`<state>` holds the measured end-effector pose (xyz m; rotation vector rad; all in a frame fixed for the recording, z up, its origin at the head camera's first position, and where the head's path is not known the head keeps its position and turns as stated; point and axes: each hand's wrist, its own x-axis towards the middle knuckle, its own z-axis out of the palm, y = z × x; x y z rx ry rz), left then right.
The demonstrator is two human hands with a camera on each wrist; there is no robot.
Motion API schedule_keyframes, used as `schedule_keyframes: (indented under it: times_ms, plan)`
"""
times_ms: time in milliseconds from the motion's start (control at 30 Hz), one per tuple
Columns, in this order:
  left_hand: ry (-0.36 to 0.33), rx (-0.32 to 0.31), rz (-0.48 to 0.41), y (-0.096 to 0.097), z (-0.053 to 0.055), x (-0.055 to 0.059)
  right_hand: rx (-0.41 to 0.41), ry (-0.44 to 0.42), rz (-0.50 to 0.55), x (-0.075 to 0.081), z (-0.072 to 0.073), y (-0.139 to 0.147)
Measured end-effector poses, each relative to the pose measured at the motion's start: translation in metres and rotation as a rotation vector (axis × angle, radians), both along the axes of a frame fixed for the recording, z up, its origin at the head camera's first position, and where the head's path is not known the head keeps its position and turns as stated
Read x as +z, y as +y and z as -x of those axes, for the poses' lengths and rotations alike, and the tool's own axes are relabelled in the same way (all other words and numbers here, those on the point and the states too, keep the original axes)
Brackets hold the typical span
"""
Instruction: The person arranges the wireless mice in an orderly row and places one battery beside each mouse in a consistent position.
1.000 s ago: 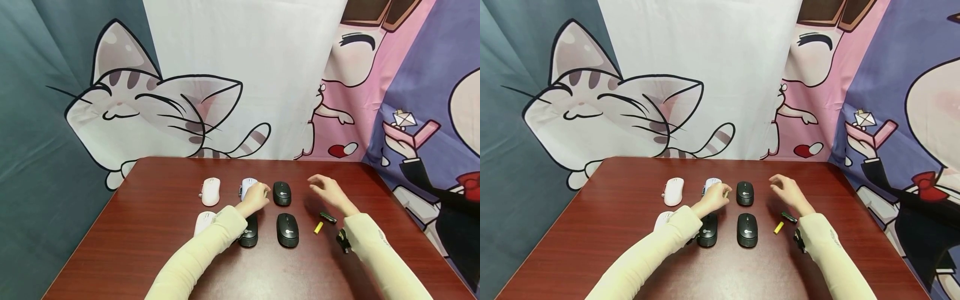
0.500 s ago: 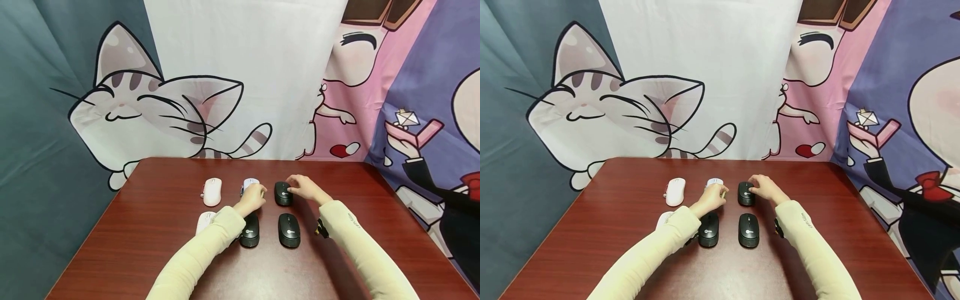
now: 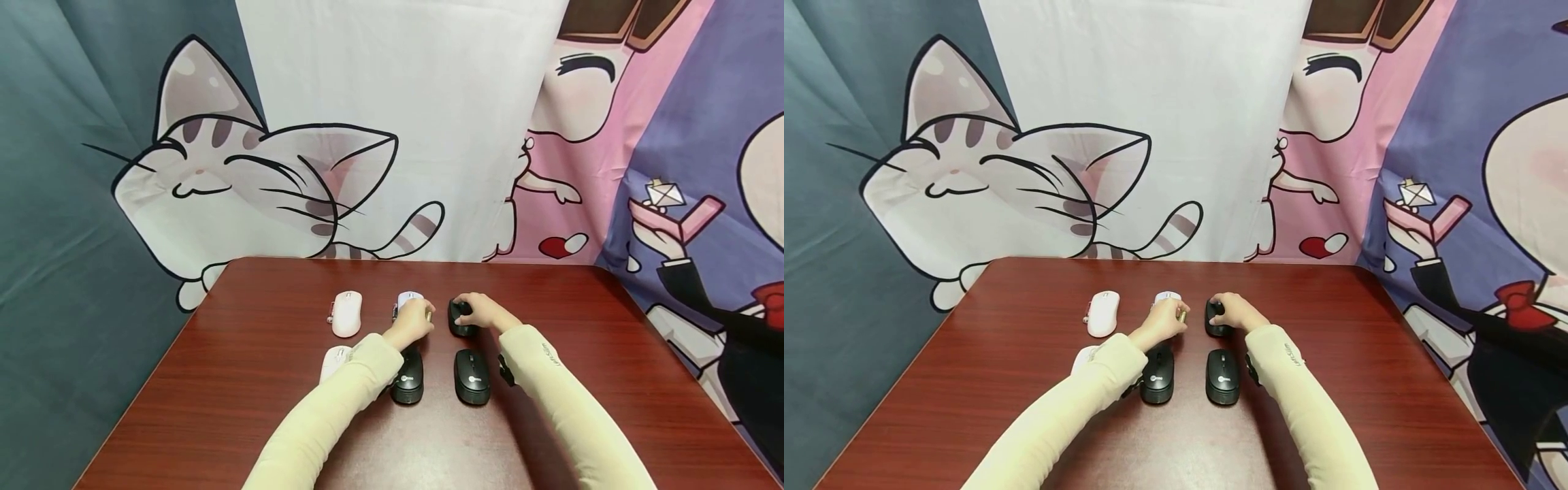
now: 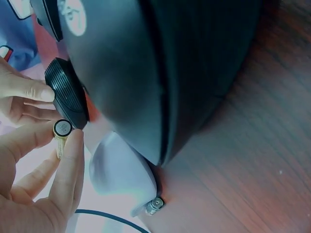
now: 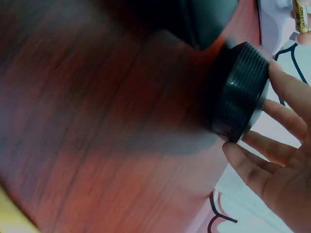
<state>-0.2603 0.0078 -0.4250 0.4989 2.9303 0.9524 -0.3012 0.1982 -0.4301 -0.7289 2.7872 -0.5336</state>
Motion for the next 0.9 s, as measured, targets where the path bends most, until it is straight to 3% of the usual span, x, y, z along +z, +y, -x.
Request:
schedule_keyframes:
  times_ms: [200, 300, 433, 467, 600, 667, 733, 900]
  plan:
    - [-0.029, 0.025, -0.013, 0.011, 0.009, -0.005, 0.008, -0.037, -0.109, 0.009, -0.002, -0.002]
    - [-0.04, 0.045, -0.002, 0.019, 0.016, -0.009, 0.0, -0.071, -0.11, 0.012, -0.001, -0.002]
    - [-0.053, 0.069, 0.012, 0.029, 0.022, -0.012, 0.01, -0.123, -0.099, 0.006, 0.008, 0.001]
    - [-0.062, 0.075, 0.017, 0.031, 0.023, -0.012, 0.041, -0.112, -0.076, -0.004, 0.017, 0.006]
    - [-0.11, 0.098, 0.022, 0.039, 0.025, -0.012, 0.054, -0.106, -0.091, -0.009, 0.021, 0.006]
    - [-0.125, 0.12, 0.029, 0.042, 0.027, -0.013, 0.036, -0.097, -0.091, -0.006, 0.018, 0.003]
    - [-0.126, 0.145, 0.023, 0.044, 0.03, -0.014, -0.012, -0.11, -0.127, 0.008, 0.008, -0.006]
    - [-0.136, 0.19, 0.01, 0.047, 0.036, -0.016, -0.031, -0.094, -0.182, 0.019, 0.002, -0.015]
